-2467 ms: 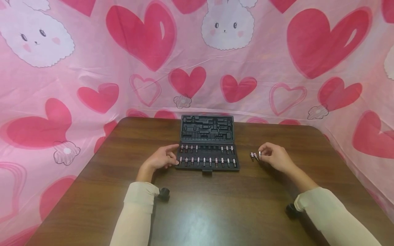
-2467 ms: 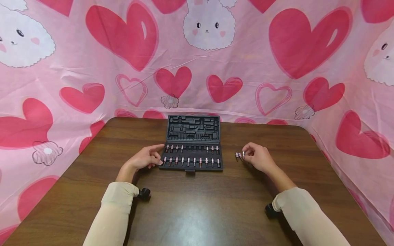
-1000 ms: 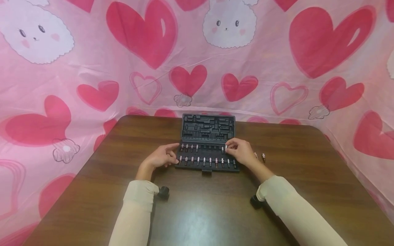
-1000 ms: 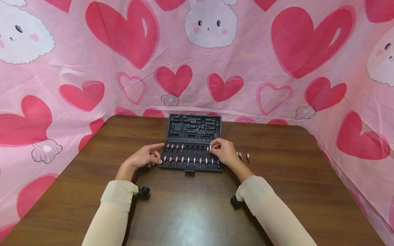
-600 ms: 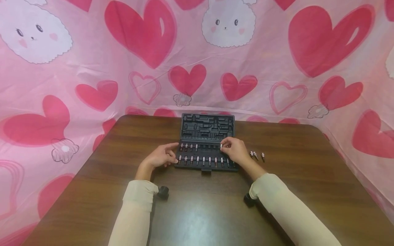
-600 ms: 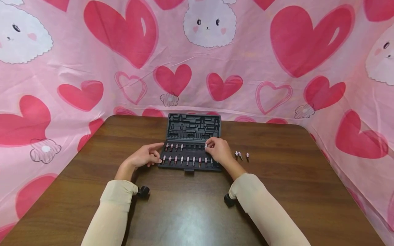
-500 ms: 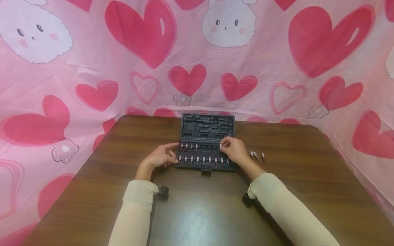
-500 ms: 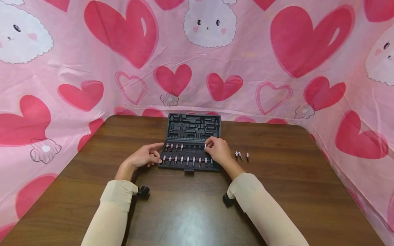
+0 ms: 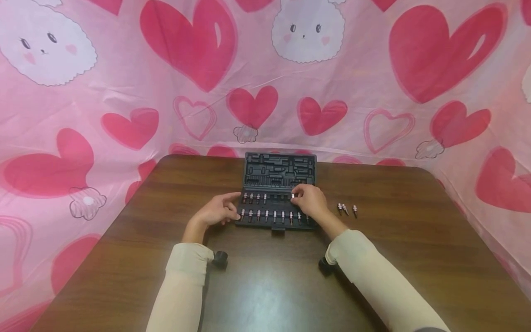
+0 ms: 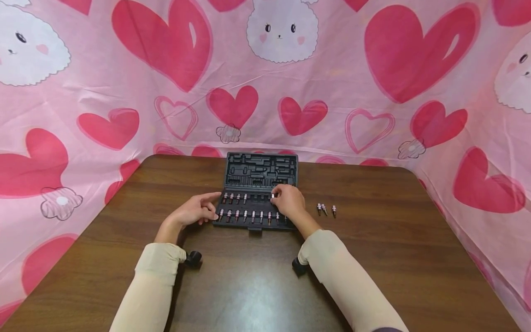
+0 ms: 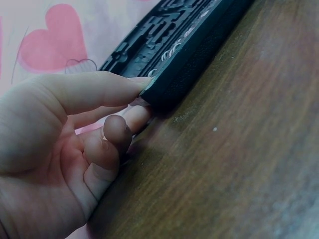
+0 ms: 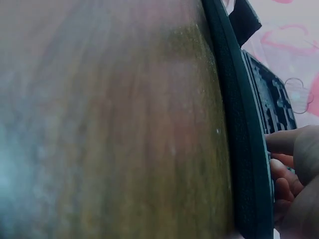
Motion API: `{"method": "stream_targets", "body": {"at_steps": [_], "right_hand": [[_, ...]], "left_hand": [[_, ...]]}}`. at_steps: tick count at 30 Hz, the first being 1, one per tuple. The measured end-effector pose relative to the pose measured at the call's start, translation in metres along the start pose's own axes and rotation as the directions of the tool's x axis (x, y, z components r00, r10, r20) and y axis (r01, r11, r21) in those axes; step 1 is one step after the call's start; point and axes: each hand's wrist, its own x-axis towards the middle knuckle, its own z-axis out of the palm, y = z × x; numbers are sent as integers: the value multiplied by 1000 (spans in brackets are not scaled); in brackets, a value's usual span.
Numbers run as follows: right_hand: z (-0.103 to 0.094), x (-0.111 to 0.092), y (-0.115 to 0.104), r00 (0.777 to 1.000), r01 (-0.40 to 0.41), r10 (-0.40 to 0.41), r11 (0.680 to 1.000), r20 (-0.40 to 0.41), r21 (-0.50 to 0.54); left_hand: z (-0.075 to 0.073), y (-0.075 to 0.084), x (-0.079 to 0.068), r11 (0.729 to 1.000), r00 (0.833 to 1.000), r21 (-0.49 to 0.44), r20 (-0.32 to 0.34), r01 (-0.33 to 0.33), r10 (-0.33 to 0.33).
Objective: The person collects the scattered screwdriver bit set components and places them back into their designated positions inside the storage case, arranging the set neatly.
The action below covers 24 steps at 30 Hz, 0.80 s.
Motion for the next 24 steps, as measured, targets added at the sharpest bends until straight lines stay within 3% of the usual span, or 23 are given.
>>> {"method": "stream_targets", "body": {"at_steps": [8, 19, 24], "right_hand": [[0, 6, 12, 999, 30, -28, 999, -39, 42], [-3, 5, 13, 999, -27, 24, 996, 30, 90], [-3, 5, 10, 998, -45, 43, 997, 36, 57]], "left_hand": [[0, 1, -1, 1000, 1000, -2, -2, 4, -4], [0, 1, 1, 1000, 1000, -7, -11, 2, -2], [0, 0, 0, 1000, 1000, 1, -11, 2, -2]]}}
